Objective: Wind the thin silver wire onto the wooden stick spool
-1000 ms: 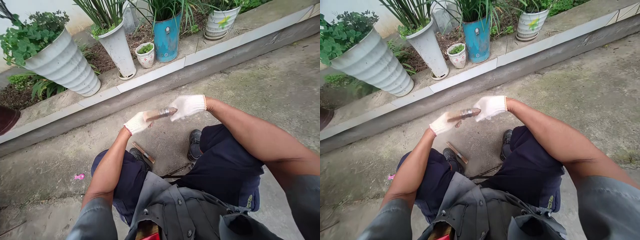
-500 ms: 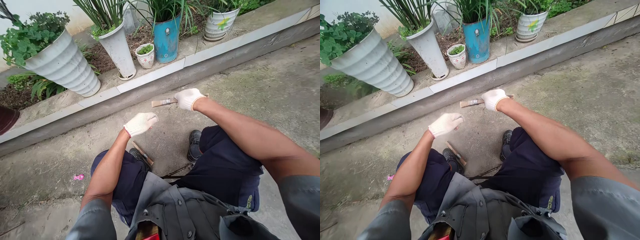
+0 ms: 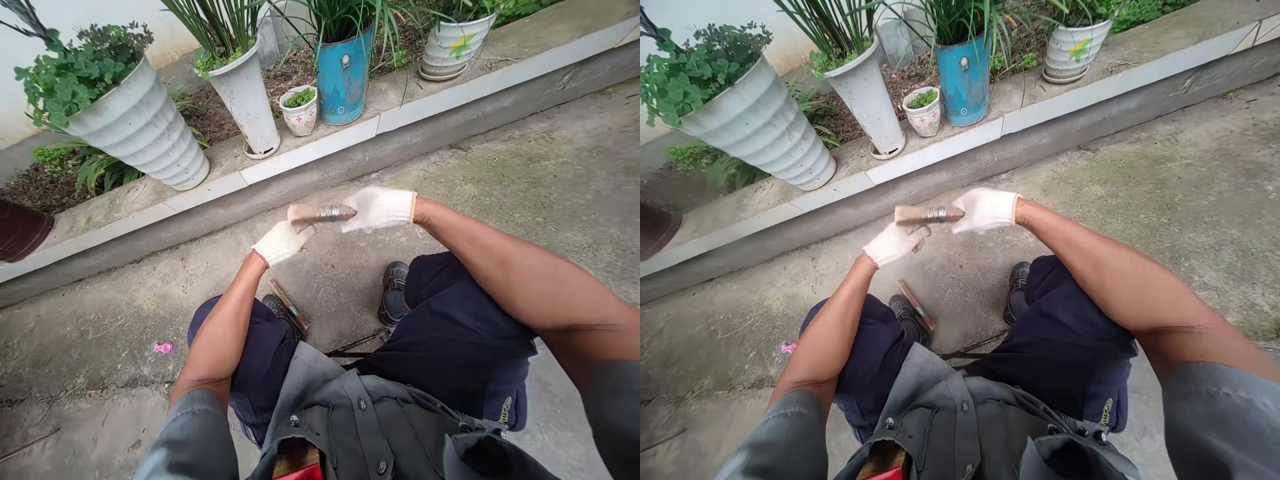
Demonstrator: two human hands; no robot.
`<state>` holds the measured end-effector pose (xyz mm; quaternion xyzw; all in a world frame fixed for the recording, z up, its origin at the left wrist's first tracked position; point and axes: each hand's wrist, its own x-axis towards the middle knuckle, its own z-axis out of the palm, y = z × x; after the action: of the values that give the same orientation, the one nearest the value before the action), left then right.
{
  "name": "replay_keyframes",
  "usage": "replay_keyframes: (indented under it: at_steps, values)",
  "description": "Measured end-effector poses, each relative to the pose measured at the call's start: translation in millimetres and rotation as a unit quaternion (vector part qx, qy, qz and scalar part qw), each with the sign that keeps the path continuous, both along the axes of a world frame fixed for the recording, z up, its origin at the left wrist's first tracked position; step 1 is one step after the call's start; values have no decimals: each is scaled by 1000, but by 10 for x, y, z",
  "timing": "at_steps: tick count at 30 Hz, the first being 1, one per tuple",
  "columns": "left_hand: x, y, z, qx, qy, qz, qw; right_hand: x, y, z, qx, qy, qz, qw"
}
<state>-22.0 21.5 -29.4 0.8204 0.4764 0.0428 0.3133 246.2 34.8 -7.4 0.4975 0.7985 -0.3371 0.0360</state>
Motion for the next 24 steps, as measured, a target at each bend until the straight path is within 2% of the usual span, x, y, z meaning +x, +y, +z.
replay_keyframes:
  at_steps: [5,8,11,14,16,19,21,24]
  values:
    - [85,-89,51,13,11,-28,999,77,215,45,115,-38,-139,983]
    - [100,-128,89,14,21,-51,998,131,313,-19,155,-117,-158,968]
    - [69,-128,117,27,22,-57,998,99,314,-117,117,-203,-113,966]
    - [17,-86,143,66,32,-61,995,-19,193,-212,60,-249,-18,967]
    - [-12,-52,154,82,38,-61,994,-95,73,-252,34,-234,58,970]
    - [-33,-21,146,76,36,-54,995,-128,-81,-255,-12,-156,155,975]
    - [-32,-24,125,63,25,-60,996,-95,-133,-214,-61,-100,172,978]
    - [-11,-50,87,22,-25,-80,996,-29,-128,-106,-112,-27,112,987]
